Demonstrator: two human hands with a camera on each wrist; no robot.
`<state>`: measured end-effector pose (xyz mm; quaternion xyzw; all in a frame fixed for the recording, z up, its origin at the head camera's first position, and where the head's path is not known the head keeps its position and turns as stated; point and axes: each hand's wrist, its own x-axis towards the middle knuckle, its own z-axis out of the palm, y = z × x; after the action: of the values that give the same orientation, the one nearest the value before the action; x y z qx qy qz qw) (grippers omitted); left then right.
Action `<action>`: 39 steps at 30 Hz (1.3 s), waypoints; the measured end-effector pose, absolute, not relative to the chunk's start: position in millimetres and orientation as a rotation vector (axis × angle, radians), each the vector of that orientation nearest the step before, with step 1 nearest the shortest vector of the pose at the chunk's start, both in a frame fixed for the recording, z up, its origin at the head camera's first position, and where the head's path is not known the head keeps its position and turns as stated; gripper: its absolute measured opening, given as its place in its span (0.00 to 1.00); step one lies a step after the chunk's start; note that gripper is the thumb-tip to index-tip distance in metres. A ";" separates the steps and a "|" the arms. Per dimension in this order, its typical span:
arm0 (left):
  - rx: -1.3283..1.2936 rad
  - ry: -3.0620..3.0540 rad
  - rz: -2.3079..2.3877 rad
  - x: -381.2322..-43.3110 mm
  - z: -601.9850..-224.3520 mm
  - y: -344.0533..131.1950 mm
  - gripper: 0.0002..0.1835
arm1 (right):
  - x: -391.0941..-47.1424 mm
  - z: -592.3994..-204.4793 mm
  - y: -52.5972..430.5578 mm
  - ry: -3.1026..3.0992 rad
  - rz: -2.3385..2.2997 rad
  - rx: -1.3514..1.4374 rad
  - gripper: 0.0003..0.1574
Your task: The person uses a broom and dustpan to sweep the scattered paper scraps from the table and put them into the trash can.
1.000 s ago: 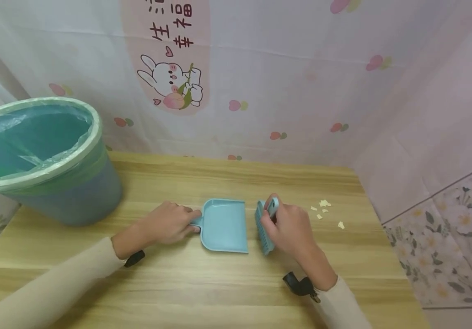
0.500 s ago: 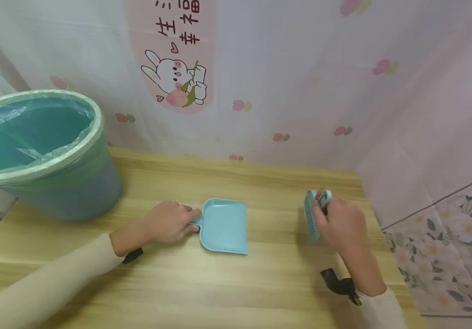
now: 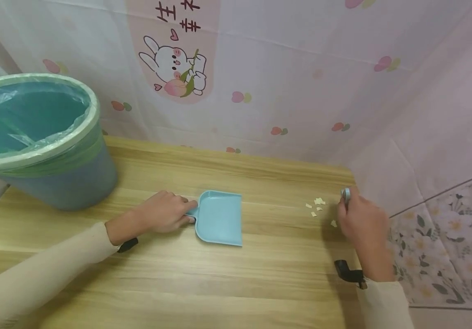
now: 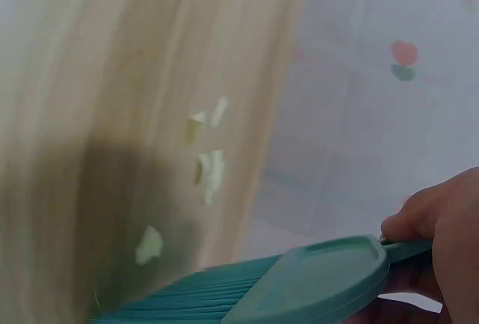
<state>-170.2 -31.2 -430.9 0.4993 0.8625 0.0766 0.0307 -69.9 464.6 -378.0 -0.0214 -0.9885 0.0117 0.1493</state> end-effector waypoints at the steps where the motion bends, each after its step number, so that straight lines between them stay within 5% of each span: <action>1: 1.539 2.656 0.229 -170.8 -430.0 -31.2 0.14 | -71.0 -381.5 465.4 -2.857 0.036 -0.071 0.23; 7: 1.563 2.646 0.190 -177.8 -423.1 -30.0 0.14 | -82.9 -397.0 458.4 -2.836 0.093 0.065 0.22; 19: 1.517 2.642 0.166 -175.9 -423.2 -27.8 0.13 | -96.7 -397.5 404.3 -2.745 0.277 0.578 0.02; 29: 1.488 2.657 0.215 -172.8 -430.8 -21.0 0.13 | -96.2 -390.2 372.9 -2.547 0.360 0.902 0.10; 35: 1.446 2.662 0.222 -166.0 -431.4 -19.0 0.14 | -95.7 -384.6 377.1 -2.443 0.298 0.828 0.27; 39: 1.450 2.658 0.207 -160.5 -431.3 -21.7 0.14 | -85.3 -387.7 380.0 -2.458 0.298 0.695 0.26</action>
<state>-160.5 -21.7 -431.3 0.4771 0.8746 0.0681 0.0534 -85.3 380.0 -387.7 0.2595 -0.9173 0.1111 0.2810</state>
